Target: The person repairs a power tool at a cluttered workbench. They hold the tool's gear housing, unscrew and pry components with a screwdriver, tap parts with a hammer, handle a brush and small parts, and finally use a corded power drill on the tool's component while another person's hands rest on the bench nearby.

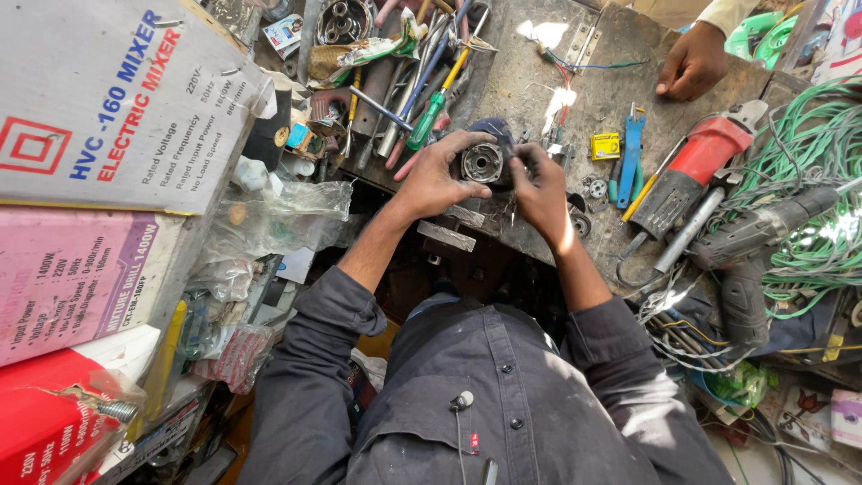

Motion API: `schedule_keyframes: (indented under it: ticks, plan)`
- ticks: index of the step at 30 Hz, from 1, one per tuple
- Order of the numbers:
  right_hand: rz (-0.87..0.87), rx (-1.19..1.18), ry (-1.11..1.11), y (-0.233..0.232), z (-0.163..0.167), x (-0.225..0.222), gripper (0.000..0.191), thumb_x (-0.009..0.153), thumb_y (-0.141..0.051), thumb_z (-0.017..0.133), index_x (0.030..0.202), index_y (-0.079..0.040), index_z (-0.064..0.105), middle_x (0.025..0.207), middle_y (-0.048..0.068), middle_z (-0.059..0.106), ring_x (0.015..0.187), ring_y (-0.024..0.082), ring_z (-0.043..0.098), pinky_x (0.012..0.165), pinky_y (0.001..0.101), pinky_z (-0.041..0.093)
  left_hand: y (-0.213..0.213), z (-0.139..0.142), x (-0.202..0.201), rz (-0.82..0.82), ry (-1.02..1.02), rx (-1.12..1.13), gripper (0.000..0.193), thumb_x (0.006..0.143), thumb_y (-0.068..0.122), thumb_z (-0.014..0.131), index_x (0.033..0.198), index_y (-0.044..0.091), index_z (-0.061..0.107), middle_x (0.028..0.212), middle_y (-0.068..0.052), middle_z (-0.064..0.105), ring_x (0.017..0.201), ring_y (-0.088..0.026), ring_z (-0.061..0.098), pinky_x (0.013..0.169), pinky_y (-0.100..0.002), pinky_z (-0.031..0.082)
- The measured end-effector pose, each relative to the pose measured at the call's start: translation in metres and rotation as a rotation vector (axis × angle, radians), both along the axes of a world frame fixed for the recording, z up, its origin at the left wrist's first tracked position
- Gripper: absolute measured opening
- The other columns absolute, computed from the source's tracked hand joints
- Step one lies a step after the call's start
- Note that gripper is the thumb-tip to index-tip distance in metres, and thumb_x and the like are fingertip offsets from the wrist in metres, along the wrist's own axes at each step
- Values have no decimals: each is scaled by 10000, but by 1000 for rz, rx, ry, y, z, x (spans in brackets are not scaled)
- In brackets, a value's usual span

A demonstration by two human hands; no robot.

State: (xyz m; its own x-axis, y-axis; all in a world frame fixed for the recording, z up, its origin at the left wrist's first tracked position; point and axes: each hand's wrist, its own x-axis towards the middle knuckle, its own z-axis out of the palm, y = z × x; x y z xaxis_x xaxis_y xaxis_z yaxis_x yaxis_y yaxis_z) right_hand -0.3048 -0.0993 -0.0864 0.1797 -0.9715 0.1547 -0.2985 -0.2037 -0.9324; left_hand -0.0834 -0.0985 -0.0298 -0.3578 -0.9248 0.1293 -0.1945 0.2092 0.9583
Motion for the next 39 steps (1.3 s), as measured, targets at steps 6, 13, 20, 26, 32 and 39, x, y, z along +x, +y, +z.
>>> schedule_keyframes:
  ticks: [6, 13, 20, 26, 32, 39]
  plan:
    - [98, 495, -835, 13, -5, 5, 247, 1110, -175, 563, 1294, -12, 595, 1168, 91, 693, 1038, 149, 674, 924, 319, 568, 5, 7, -10, 97, -32, -39, 775, 639, 74, 945, 1347, 41, 632, 1272, -104, 690, 1178, -215, 690, 1026, -322, 541]
    - [167, 468, -720, 23, 10, 14, 520, 1007, -99, 669, 1488, 1, 497, 1273, 86, 671, 1093, 146, 667, 959, 337, 575, 12, 18, -21, 205, -293, -129, 766, 732, 147, 903, 1436, 135, 599, 1368, -79, 672, 1251, -290, 667, 1034, -368, 538]
    - [212, 381, -531, 18, 43, -1, 517, 1016, -127, 665, 1485, 30, 514, 1265, 95, 697, 1119, 143, 665, 958, 307, 578, 14, 29, 13, 110, -181, -114, 907, 664, 218, 939, 1461, 115, 519, 1563, -117, 457, 1343, -300, 554, 1042, -380, 503]
    - [572, 320, -201, 17, 98, -30, 516, 997, -121, 694, 1469, 25, 547, 1160, 63, 695, 991, 91, 610, 870, 280, 542, -7, 3, 35, 248, 703, 156, 573, 1119, 445, 574, 1482, 2, 540, 1335, -205, 652, 1188, -254, 616, 1097, -383, 490]
    - [414, 289, -78, 2, 105, -6, 467, 991, -119, 683, 1422, 8, 556, 1123, 48, 691, 1021, 91, 591, 910, 286, 517, 27, -13, -33, -227, 1302, 580, 704, 1130, 558, 273, 1585, 38, 406, 1484, -219, 560, 1389, -314, 562, 1204, -464, 445]
    - [185, -114, 260, 13, 94, 8, 486, 928, -35, 717, 1402, -55, 613, 1284, 178, 600, 1193, 327, 623, 996, 387, 507, 20, -22, -55, -3, 1356, 676, 606, 1125, 525, 320, 1543, 98, 424, 1467, -189, 568, 1354, -310, 562, 1174, -454, 464]
